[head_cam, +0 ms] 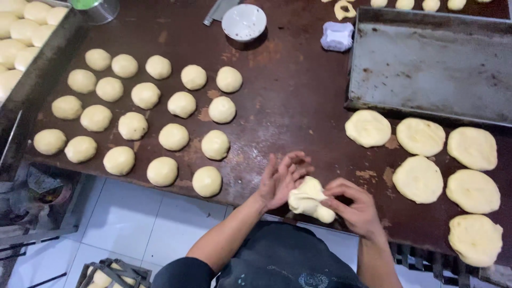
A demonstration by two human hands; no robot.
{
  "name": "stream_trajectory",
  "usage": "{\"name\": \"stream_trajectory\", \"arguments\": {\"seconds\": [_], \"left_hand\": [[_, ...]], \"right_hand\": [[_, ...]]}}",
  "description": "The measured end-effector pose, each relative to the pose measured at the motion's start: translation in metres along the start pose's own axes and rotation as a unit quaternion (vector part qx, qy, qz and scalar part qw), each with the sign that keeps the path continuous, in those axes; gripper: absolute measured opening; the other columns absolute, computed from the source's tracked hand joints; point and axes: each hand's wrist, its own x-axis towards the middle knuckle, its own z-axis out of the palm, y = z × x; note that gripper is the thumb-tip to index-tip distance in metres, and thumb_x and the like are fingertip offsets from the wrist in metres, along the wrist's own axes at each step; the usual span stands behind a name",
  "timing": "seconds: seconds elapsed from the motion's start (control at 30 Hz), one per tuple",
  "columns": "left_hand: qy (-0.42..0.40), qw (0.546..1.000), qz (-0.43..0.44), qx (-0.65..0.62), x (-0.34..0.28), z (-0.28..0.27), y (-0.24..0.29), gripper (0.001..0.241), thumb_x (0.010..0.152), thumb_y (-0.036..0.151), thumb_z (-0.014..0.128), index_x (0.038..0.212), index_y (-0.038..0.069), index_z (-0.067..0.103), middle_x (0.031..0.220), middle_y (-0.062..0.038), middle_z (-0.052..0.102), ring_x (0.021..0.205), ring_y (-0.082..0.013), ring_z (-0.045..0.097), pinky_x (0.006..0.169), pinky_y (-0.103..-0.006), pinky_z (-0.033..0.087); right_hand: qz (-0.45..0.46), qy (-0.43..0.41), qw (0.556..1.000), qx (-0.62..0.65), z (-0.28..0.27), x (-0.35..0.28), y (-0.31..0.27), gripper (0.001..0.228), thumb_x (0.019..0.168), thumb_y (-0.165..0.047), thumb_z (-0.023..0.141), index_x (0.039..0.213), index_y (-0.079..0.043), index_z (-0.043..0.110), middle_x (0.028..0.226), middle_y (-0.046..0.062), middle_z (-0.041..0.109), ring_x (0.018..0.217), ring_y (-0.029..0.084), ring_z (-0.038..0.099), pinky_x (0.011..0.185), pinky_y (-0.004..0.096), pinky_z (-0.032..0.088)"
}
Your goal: The recorder is stuffing balls of dough with a brown filling and shaping them into round buns on a wooden table.
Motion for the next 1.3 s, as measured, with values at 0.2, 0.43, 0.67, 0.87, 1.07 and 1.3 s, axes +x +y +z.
{"name": "stream_trajectory", "arguments": {"seconds": [0.2,0.43,0.67,0.87,1.07,1.3], "left_hand": [[0.098,0.974,-0.181,0.091,0.001,-0.105,-0.004,0.079,0.099,0.076,0.036,0.127,0.008,0.064,0.112,-0.015,0.073,0.093,-0.0277,0.077,0.077,-0.0395,0.067],[0.070,0.990,-0.119,0.005,-0.016,-0.119,0.016,0.062,0.101,0.066,0.044,0.125,0.012,0.065,0.113,-0.010,0.072,0.100,-0.0252,0.073,0.085,-0.0382,0.064],[0.027,0.998,-0.053,0.028,0.001,-0.166,0.004,0.040,0.110,0.040,0.054,0.135,0.010,0.061,0.123,-0.010,0.070,0.111,-0.0227,0.071,0.098,-0.0377,0.062],[-0.039,0.995,-0.061,0.063,-0.030,-0.089,0.038,0.077,0.090,0.074,0.048,0.132,0.011,0.061,0.114,-0.010,0.073,0.099,-0.0237,0.074,0.074,-0.0413,0.065],[0.069,0.996,0.038,0.037,-0.013,-0.133,0.011,0.046,0.101,0.040,0.065,0.133,0.008,0.058,0.121,-0.010,0.068,0.107,-0.0203,0.071,0.092,-0.0336,0.061],[0.083,0.989,0.120,0.023,-0.016,-0.123,0.004,0.041,0.097,0.025,0.072,0.129,0.004,0.057,0.116,-0.015,0.068,0.102,-0.0251,0.070,0.091,-0.0378,0.060]], "right_hand": [[0.189,-0.164,0.949,-0.192,0.079,0.071,-0.062,0.066,0.063,-0.036,0.094,0.118,-0.009,0.071,0.121,0.005,0.066,0.106,0.023,0.068,0.087,0.039,0.055],[-0.060,-0.013,0.929,-0.366,0.123,0.061,-0.020,0.056,0.073,-0.049,0.086,0.114,-0.013,0.073,0.124,0.007,0.064,0.119,0.033,0.062,0.099,0.043,0.052],[0.106,0.000,0.964,-0.244,0.124,0.076,-0.046,0.059,0.084,-0.034,0.083,0.130,-0.001,0.065,0.116,0.015,0.064,0.105,0.028,0.065,0.087,0.039,0.053],[0.117,0.051,0.980,-0.155,0.120,0.064,0.002,0.026,0.092,-0.026,0.077,0.109,-0.006,0.078,0.101,0.007,0.076,0.092,0.019,0.074,0.081,0.034,0.059],[-0.039,0.022,0.963,-0.267,0.132,0.079,-0.023,0.043,0.078,-0.025,0.082,0.113,-0.001,0.075,0.112,0.011,0.066,0.105,0.025,0.063,0.087,0.038,0.053],[-0.055,0.080,0.954,-0.283,0.134,0.074,-0.008,0.028,0.083,-0.029,0.083,0.099,-0.007,0.076,0.118,0.015,0.059,0.115,0.027,0.055,0.092,0.041,0.050]]}}
